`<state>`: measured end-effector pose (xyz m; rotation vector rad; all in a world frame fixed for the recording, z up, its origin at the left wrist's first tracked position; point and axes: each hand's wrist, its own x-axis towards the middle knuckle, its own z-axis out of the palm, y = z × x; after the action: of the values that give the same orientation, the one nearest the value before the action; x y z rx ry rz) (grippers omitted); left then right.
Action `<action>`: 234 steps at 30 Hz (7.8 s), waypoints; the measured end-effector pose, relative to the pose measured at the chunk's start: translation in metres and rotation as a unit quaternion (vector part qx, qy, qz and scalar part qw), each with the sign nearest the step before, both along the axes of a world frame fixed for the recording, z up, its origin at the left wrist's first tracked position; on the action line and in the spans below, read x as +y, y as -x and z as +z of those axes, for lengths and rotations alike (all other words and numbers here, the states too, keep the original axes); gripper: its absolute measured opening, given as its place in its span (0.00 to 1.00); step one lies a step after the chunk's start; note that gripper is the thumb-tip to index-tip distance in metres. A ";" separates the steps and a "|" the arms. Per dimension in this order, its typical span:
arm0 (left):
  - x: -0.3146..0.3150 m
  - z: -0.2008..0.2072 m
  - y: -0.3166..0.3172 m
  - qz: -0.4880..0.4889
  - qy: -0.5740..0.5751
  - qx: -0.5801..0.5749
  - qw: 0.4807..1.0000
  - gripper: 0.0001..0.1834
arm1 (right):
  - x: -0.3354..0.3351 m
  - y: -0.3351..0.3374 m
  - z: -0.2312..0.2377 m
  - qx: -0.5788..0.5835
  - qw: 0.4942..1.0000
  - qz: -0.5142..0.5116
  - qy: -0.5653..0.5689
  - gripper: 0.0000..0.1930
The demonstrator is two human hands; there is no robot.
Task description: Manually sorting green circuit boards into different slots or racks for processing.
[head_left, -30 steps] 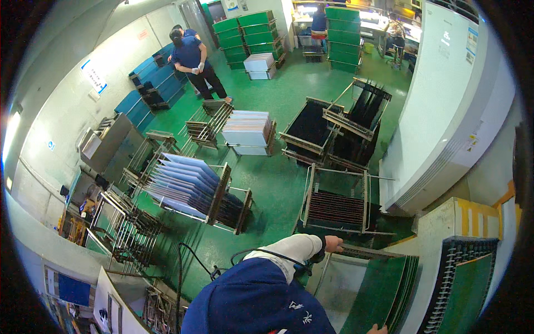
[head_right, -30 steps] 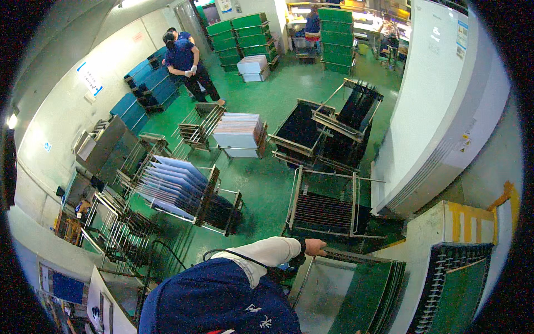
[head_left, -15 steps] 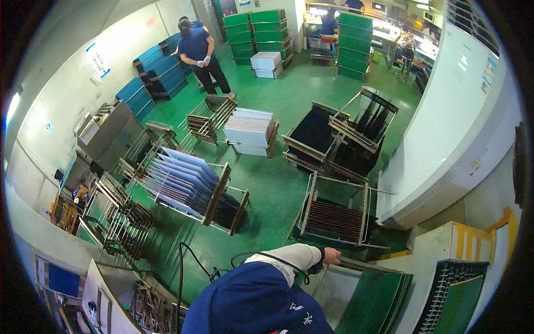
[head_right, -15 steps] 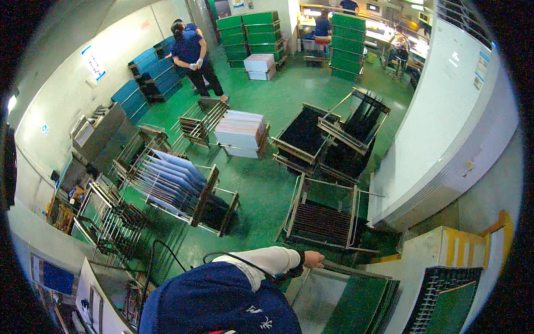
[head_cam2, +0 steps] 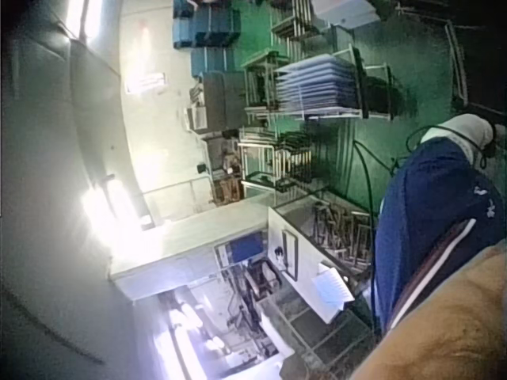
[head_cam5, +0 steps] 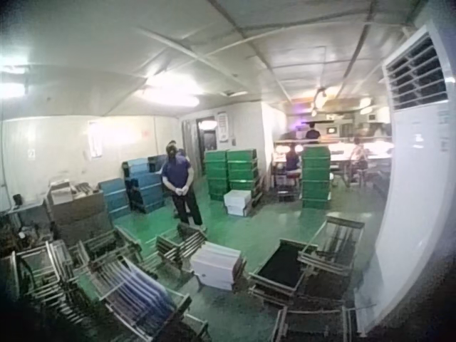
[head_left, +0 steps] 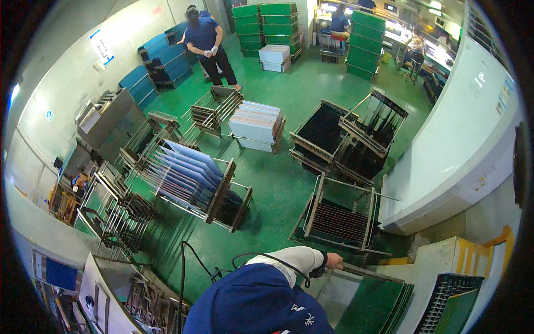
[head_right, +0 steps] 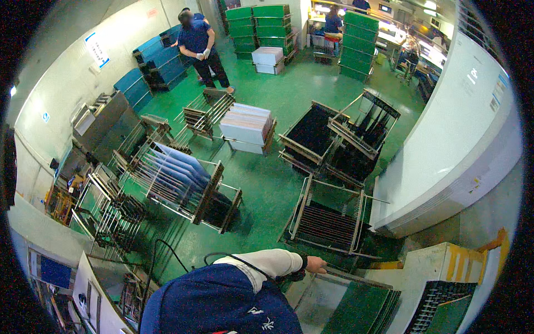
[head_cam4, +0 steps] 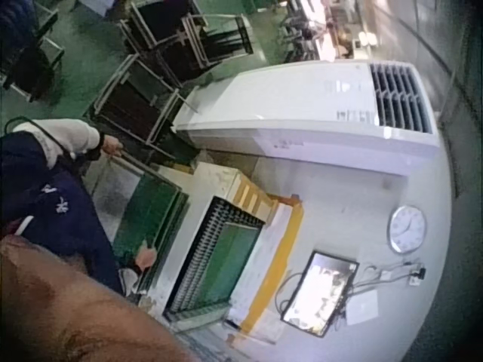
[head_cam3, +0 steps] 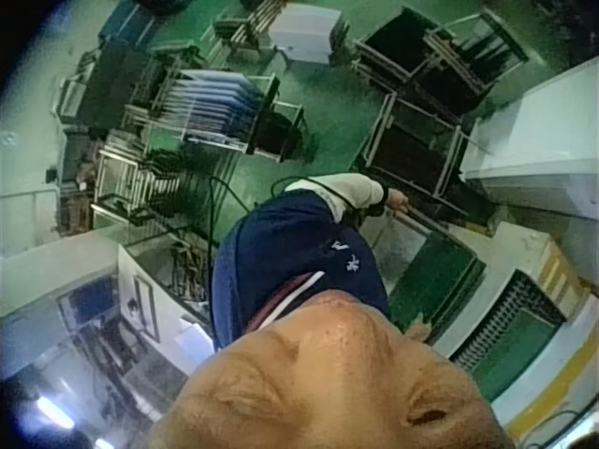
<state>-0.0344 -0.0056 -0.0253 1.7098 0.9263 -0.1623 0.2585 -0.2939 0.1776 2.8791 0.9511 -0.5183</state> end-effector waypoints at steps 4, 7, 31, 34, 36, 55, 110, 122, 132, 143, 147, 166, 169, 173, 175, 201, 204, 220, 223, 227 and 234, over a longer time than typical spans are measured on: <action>0.004 0.047 0.014 -0.024 0.031 0.026 0.999 0.31 | -0.002 -0.007 -0.011 -0.020 1.000 0.006 -0.003 0.28; 0.007 0.059 0.019 -0.034 0.057 0.021 0.998 0.31 | 0.001 -0.005 -0.010 -0.020 0.999 -0.026 0.017 0.28; 0.022 -0.022 0.004 -0.066 0.029 -0.016 0.997 0.25 | -0.015 -0.048 -0.059 -0.025 0.998 0.015 -0.047 0.25; 0.018 -0.010 0.008 -0.034 0.020 -0.055 0.998 0.24 | -0.030 -0.061 -0.079 -0.097 0.995 0.029 -0.025 0.25; 0.018 -0.005 0.009 -0.034 0.002 -0.056 0.998 0.24 | -0.032 -0.065 -0.083 -0.116 0.992 0.034 -0.022 0.25; 0.020 -0.002 0.010 -0.060 -0.018 -0.047 0.997 0.27 | -0.049 -0.072 -0.108 -0.149 0.985 0.074 -0.051 0.27; 0.007 -0.017 0.008 -0.012 -0.046 -0.034 0.998 0.28 | 0.032 0.011 0.018 0.008 0.977 0.006 0.213 0.29; 0.008 0.001 0.007 -0.032 -0.006 -0.004 0.999 0.31 | 0.001 -0.032 -0.015 0.037 0.929 0.141 0.341 0.32; 0.005 -0.018 0.004 0.004 -0.032 -0.015 0.999 0.29 | -0.015 -0.061 -0.052 -0.021 0.896 0.196 0.398 0.30; 0.005 -0.015 0.005 0.007 -0.032 -0.016 0.999 0.30 | -0.005 -0.031 -0.026 -0.023 0.958 0.094 0.270 0.31; 0.003 -0.016 0.006 0.013 -0.039 -0.026 0.999 0.29 | 0.003 -0.012 -0.009 -0.025 0.973 0.042 0.224 0.32; 0.005 -0.011 0.007 -0.013 -0.074 -0.039 0.996 0.31 | -0.022 -0.066 -0.059 -0.024 0.909 0.169 0.380 0.31; 0.005 -0.005 0.011 -0.010 -0.062 -0.035 0.997 0.30 | 0.007 -0.021 -0.013 -0.007 0.958 0.051 0.283 0.31; 0.006 -0.011 0.009 -0.011 -0.062 -0.038 0.997 0.30 | 0.022 0.020 0.023 -0.025 0.979 -0.038 0.201 0.30; 0.006 -0.015 0.007 -0.010 -0.064 -0.036 0.997 0.30 | 0.020 0.018 0.020 -0.032 0.980 -0.048 0.189 0.31; 0.005 -0.001 0.009 -0.002 -0.035 -0.015 0.999 0.29 | 0.017 0.017 0.013 -0.050 0.992 -0.061 0.100 0.30; 0.005 0.000 0.009 -0.006 -0.057 -0.014 0.998 0.29 | 0.017 0.017 0.012 -0.047 0.993 -0.059 0.088 0.29; 0.003 -0.006 0.009 0.005 -0.055 -0.039 0.998 0.28 | 0.025 0.019 0.028 -0.027 0.987 -0.039 0.151 0.30; 0.003 -0.006 0.008 0.006 -0.046 -0.036 0.998 0.28 | 0.032 0.024 0.038 0.002 0.978 -0.058 0.199 0.33; 0.005 0.000 0.007 -0.012 -0.028 -0.012 0.999 0.29 | 0.019 -0.003 0.009 -0.009 0.978 -0.016 0.209 0.35; 0.005 0.012 0.011 -0.020 -0.040 -0.018 0.999 0.30 | 0.001 -0.026 -0.029 -0.034 0.986 -0.018 0.164 0.33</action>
<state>-0.0456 -0.0006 -0.0131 1.8004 0.8830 -0.1230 0.2849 -0.2927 0.1485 2.6041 0.7272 -0.5194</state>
